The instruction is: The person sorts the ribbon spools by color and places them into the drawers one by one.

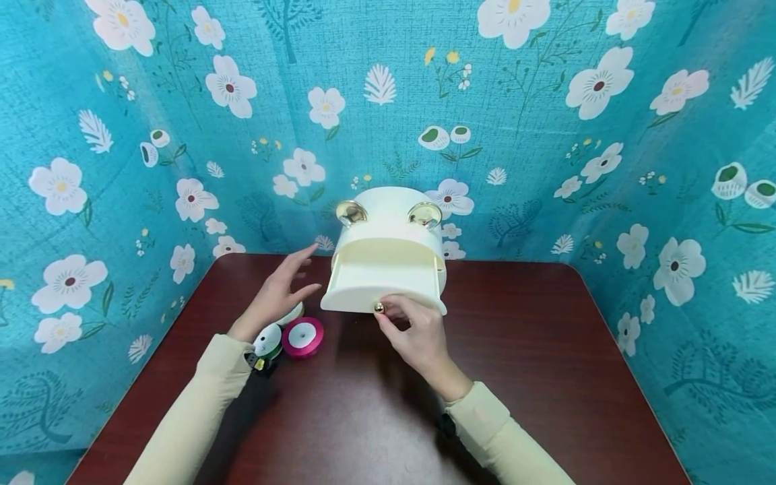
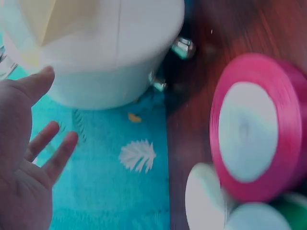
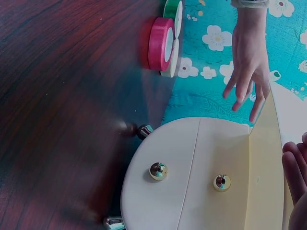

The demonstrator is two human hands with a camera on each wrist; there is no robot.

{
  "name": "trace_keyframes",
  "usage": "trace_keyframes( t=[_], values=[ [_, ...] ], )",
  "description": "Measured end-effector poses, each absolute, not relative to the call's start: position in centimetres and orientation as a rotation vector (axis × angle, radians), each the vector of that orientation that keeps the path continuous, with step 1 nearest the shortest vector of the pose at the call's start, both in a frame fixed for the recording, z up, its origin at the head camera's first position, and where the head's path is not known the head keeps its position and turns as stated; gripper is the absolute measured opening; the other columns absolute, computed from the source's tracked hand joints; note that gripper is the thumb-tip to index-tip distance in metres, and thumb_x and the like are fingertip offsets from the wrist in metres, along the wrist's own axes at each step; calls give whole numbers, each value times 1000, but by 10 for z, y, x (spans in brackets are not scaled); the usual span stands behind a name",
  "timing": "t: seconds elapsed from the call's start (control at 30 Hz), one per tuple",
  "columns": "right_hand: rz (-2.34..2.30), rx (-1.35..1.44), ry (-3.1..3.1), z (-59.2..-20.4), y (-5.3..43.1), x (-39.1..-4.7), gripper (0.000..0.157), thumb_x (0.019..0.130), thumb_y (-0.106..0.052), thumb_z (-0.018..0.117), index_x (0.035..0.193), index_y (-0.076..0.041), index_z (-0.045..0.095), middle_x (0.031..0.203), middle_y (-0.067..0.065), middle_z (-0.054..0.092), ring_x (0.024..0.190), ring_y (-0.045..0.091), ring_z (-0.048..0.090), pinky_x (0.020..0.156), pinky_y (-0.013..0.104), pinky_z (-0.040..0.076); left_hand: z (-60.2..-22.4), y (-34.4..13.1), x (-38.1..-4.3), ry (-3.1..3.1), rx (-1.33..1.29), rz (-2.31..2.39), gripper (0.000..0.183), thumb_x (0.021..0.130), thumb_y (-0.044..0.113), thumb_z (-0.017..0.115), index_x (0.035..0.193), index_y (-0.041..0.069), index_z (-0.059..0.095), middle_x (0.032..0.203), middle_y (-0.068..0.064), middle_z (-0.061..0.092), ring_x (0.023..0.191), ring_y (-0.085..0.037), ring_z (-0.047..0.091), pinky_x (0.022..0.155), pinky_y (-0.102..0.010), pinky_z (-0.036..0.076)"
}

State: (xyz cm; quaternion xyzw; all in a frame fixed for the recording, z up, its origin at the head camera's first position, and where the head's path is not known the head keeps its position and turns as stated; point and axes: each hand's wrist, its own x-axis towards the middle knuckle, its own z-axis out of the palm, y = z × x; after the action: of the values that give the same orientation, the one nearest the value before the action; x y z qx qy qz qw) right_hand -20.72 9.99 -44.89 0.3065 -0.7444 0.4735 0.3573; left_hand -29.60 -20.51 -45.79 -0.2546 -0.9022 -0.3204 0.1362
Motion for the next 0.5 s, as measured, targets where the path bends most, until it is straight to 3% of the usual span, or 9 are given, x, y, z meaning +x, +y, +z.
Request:
trace_keyframes(
  t=[0.2, 0.5],
  values=[
    [1223, 778, -1903, -450, 101, -209, 34, 68, -2, 84, 99, -10, 72, 86, 2, 73, 66, 12, 69, 61, 24, 56, -462, -239, -281, -2708, -614, -924, 90, 79, 39, 77, 149, 46, 21, 148, 6, 37, 127, -19, 44, 93, -45, 51],
    [1218, 790, -1895, -451, 101, -210, 35, 66, -1, 85, 98, -7, 72, 84, 4, 73, 64, 13, 69, 60, 24, 56, -488, -287, -248, -2856, -502, -857, 87, 80, 40, 76, 150, 40, 23, 147, 0, 40, 128, -24, 44, 95, -54, 47]
  ],
)
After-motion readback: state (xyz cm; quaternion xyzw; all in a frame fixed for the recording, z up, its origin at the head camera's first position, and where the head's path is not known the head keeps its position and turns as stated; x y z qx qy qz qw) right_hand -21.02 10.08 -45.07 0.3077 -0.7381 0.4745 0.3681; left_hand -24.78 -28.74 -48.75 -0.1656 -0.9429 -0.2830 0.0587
